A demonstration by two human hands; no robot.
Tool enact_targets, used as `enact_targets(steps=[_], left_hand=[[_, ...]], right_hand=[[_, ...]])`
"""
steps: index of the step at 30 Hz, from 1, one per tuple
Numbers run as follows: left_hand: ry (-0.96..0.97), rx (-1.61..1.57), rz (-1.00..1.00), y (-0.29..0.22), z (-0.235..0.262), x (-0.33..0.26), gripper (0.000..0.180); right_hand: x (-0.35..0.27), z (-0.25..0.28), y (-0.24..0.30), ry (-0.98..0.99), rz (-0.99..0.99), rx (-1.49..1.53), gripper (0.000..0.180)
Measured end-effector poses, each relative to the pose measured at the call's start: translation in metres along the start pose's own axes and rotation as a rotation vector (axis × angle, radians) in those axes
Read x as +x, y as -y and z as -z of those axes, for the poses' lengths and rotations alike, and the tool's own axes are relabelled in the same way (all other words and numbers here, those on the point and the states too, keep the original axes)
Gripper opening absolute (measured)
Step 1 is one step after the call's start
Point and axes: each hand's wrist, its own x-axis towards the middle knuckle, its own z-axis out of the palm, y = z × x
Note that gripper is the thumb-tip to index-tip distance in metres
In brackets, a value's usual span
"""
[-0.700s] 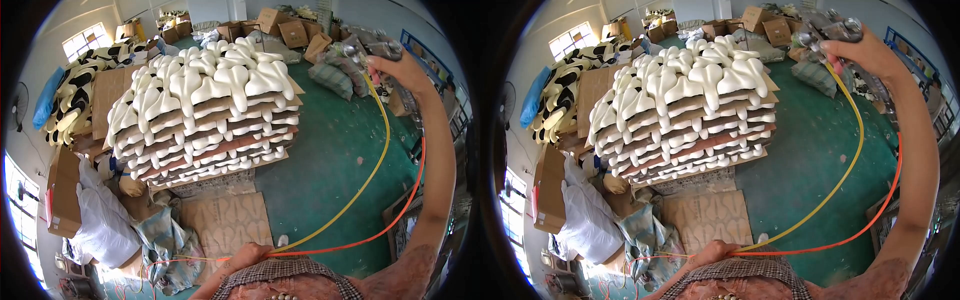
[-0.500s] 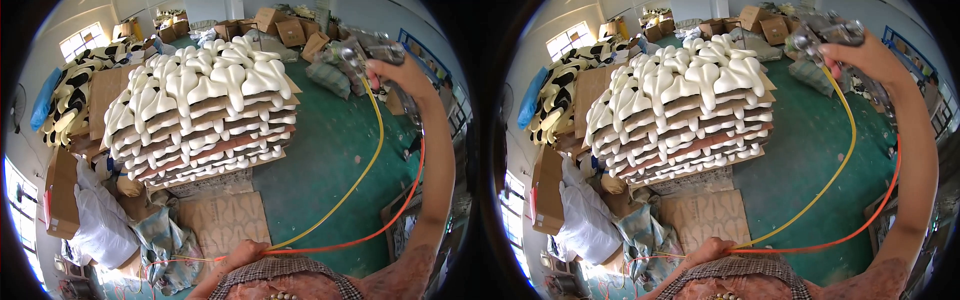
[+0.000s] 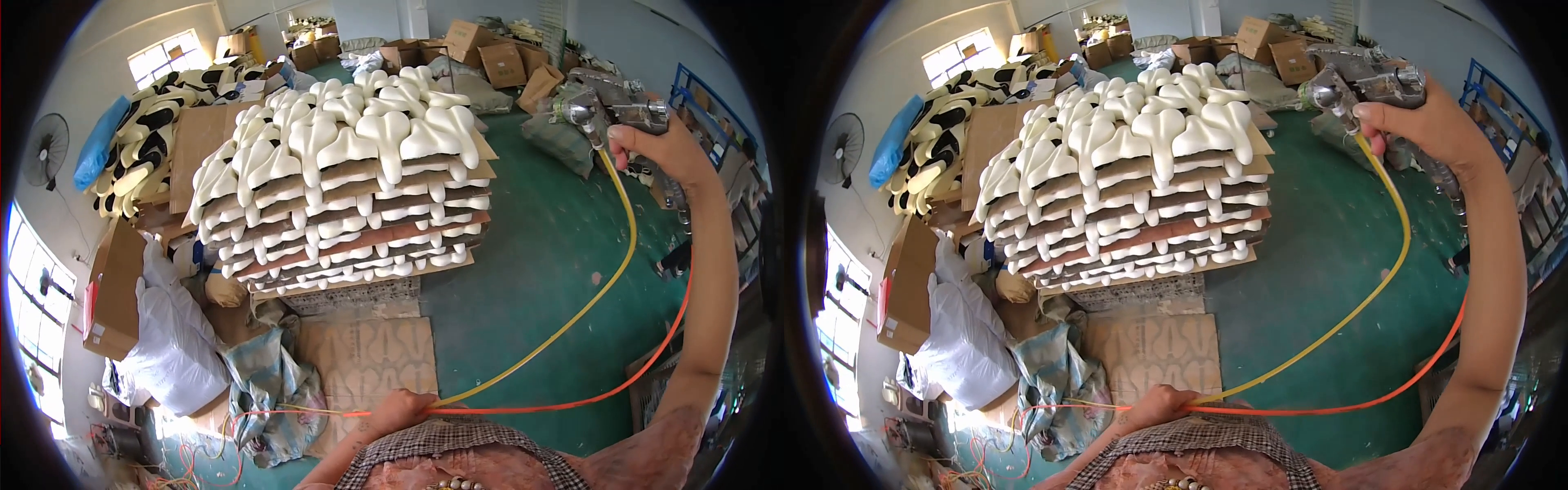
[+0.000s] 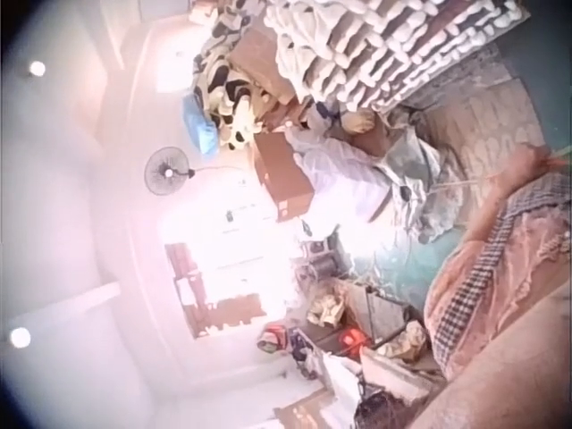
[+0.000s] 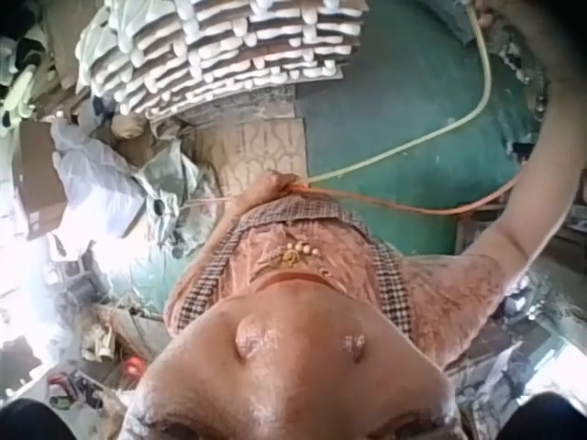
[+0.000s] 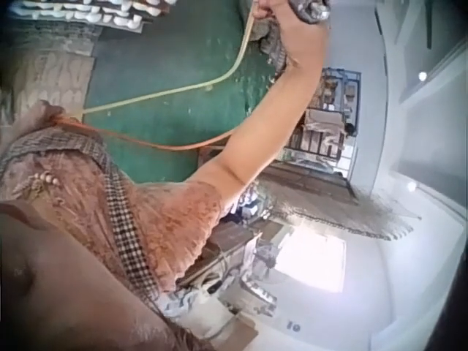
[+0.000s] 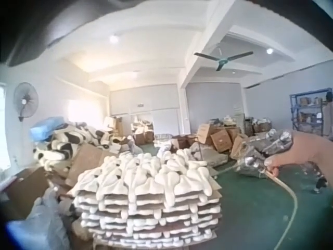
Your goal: Apply spray coating or adhesive to layers of bicycle seats in a factory setting.
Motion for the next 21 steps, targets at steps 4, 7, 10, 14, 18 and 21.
enact_targets(steps=[4, 7, 10, 14, 18, 21], left_hand=[[0.026, 0.006, 0.007, -0.015, -0.022, 0.007, 0.021], [0.040, 0.016, 0.051, -0.015, -0.048, 0.008, 0.018], [0.074, 0.102, 0.108, 0.008, -0.075, -0.001, 0.014], [0.298, 0.271, 0.357, 0.073, -0.112, -0.040, 0.021], [0.420, 0.317, 0.465, 0.144, -0.153, -0.085, 0.031], [0.380, 0.154, 0.600, 0.133, -0.148, -0.084, 0.030]], right_hand=[[-0.017, 0.019, -0.022, -0.078, -0.037, -0.081, 0.018], [-0.056, 0.032, -0.061, -0.052, 0.000, 0.035, 0.021], [-0.131, 0.009, -0.110, -0.258, -0.156, 0.298, 0.023], [-0.251, -0.069, -0.220, -0.464, -0.376, 0.732, 0.032], [-0.414, -0.173, -0.352, -0.667, -1.040, 1.188, 0.032], [-0.487, -0.221, -0.354, -0.838, -1.271, 1.329, 0.026]])
